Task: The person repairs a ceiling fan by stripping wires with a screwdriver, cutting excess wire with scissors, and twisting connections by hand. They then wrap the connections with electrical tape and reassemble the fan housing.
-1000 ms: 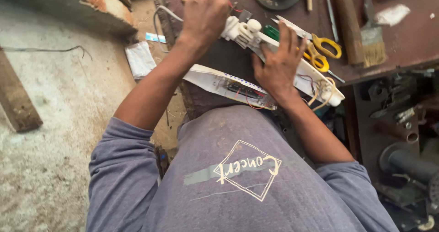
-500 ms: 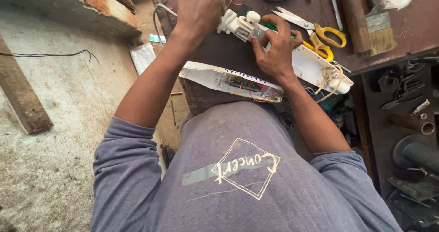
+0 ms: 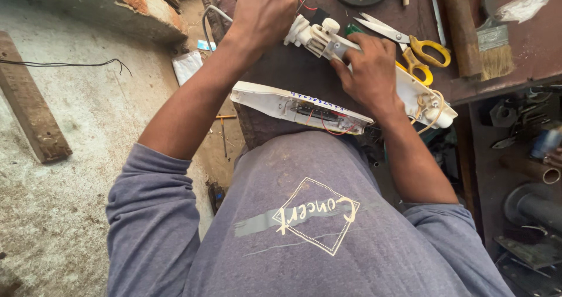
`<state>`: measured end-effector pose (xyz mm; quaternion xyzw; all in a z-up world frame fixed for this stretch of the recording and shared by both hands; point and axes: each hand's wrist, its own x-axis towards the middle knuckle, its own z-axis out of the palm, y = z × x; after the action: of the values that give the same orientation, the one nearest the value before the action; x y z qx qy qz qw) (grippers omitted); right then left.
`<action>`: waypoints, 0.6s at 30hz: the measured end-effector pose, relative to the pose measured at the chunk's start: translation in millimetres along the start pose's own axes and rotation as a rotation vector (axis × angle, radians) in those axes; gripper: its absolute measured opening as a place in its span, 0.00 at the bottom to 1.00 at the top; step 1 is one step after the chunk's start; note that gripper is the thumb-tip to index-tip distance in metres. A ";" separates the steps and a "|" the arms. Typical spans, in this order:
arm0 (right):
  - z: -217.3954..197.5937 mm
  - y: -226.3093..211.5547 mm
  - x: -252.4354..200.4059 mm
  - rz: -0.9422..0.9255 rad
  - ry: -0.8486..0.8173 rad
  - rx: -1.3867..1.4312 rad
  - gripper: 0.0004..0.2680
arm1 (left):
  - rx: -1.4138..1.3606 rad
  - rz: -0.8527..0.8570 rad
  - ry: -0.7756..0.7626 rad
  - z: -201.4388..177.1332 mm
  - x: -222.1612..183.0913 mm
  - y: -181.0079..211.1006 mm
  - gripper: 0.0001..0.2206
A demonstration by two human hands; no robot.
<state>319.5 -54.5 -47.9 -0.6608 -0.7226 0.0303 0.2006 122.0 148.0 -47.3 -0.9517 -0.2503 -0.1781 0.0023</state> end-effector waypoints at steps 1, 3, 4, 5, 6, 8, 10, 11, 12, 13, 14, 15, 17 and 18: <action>-3.3 2.6 0.9 -0.017 -0.013 0.037 0.08 | 0.001 -0.005 -0.050 1.3 2.4 -1.1 0.06; -8.0 8.8 4.4 -0.047 -0.037 0.111 0.08 | 0.043 0.032 0.039 4.2 5.7 -2.7 0.05; -8.4 9.1 4.6 -0.040 -0.027 0.111 0.07 | 0.062 0.053 0.083 6.2 7.5 -3.0 0.05; -7.8 9.6 6.2 -0.036 -0.015 0.111 0.07 | 0.042 0.051 0.047 8.6 10.3 -3.7 0.04; -6.8 9.4 7.6 -0.032 -0.003 0.112 0.07 | 0.022 0.049 0.010 11.5 14.1 -4.9 0.03; -3.2 7.0 9.5 0.028 -0.002 0.146 0.06 | -0.012 0.046 -0.083 17.5 18.1 -7.5 0.03; -0.2 4.9 10.7 0.059 0.006 0.164 0.07 | -0.039 0.049 -0.192 23.9 21.7 -10.2 0.02; 1.3 3.8 11.6 0.062 0.016 0.167 0.07 | -0.035 0.066 -0.152 26.6 23.4 -11.9 0.02; 3.0 2.6 12.2 0.066 0.025 0.170 0.07 | -0.032 0.083 -0.111 29.0 24.3 -13.0 0.03; 5.1 1.2 12.9 0.058 0.048 0.162 0.06 | -0.029 0.100 -0.071 31.2 25.0 -13.9 0.03; 7.7 -0.7 13.4 0.050 0.071 0.153 0.06 | -0.017 0.100 -0.090 33.5 26.2 -14.3 0.03; 9.9 -1.9 13.6 0.040 0.093 0.143 0.05 | -0.005 0.099 -0.108 35.9 27.4 -13.3 0.04; 14.3 -3.7 13.8 0.031 0.123 0.114 0.05 | 0.005 0.103 -0.129 40.2 30.8 -10.2 0.04; 16.5 -4.4 14.0 0.025 0.137 0.100 0.05 | 0.002 0.109 -0.131 41.8 32.8 -7.9 0.04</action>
<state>309.3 -37.9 -58.2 -0.6594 -0.6965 0.0234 0.2821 158.9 174.5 -76.0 -0.9734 -0.1981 -0.1147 -0.0034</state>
